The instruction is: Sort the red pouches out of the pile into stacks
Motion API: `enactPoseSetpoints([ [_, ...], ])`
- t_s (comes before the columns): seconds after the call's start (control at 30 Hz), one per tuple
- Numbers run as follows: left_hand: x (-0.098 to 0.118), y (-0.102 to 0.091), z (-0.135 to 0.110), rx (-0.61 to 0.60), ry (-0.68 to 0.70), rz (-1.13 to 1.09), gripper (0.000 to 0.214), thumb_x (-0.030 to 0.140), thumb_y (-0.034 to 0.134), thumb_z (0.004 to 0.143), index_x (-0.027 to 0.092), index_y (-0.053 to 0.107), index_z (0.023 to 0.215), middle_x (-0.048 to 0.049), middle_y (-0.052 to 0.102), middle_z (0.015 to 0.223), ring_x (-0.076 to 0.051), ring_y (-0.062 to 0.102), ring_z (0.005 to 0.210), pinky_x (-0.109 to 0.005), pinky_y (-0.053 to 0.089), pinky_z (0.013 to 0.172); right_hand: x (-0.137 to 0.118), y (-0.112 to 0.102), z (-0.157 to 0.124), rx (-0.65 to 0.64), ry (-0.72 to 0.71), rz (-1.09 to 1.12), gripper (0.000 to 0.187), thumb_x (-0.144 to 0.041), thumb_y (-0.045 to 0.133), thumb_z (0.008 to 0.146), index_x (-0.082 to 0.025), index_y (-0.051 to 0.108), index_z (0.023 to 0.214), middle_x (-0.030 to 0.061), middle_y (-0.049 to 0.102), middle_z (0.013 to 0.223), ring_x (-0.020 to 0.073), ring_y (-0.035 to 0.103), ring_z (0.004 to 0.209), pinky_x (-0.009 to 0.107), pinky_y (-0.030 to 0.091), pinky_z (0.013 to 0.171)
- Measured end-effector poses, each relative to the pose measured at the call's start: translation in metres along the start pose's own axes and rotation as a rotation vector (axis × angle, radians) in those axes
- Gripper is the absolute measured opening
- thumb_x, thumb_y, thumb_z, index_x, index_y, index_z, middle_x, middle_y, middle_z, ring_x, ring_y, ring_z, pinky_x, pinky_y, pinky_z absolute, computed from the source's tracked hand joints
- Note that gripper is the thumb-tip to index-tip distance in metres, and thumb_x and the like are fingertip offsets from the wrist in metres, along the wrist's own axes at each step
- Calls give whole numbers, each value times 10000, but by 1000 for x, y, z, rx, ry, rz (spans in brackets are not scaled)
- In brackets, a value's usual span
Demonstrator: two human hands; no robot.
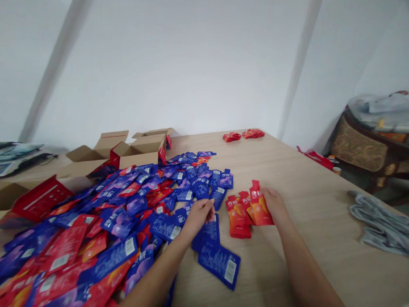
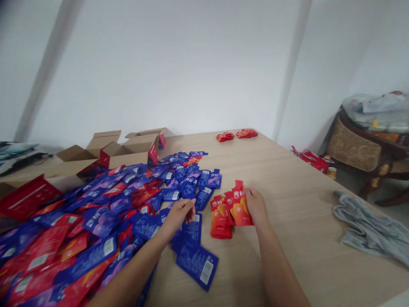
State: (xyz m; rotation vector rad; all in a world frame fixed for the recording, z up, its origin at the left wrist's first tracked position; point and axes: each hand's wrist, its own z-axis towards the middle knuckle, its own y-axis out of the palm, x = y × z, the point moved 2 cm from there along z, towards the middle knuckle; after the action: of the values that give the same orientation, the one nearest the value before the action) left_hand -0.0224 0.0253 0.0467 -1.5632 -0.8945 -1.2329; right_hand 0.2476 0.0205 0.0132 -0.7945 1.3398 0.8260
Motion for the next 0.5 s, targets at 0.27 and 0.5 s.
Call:
enactPoseSetpoints([
  [0.27,-29,-65,45,249,106,483,448,447,317,878,176,555,612,-14,606,564,-127,568,513,-233,429,525,25,32,2,-103,-189,-509,313,-430,360,814,-211,570,892,80,675,874,224,615,820,336,444,745],
  [0.5,-36,-121,99,406,169,854,255,234,406,871,135,626,952,-107,656,1015,-195,585,1010,-306,412,916,37,29,4,-170,-221,-536,331,-453,339,832,-216,563,892,88,677,908,228,625,892,352,450,848],
])
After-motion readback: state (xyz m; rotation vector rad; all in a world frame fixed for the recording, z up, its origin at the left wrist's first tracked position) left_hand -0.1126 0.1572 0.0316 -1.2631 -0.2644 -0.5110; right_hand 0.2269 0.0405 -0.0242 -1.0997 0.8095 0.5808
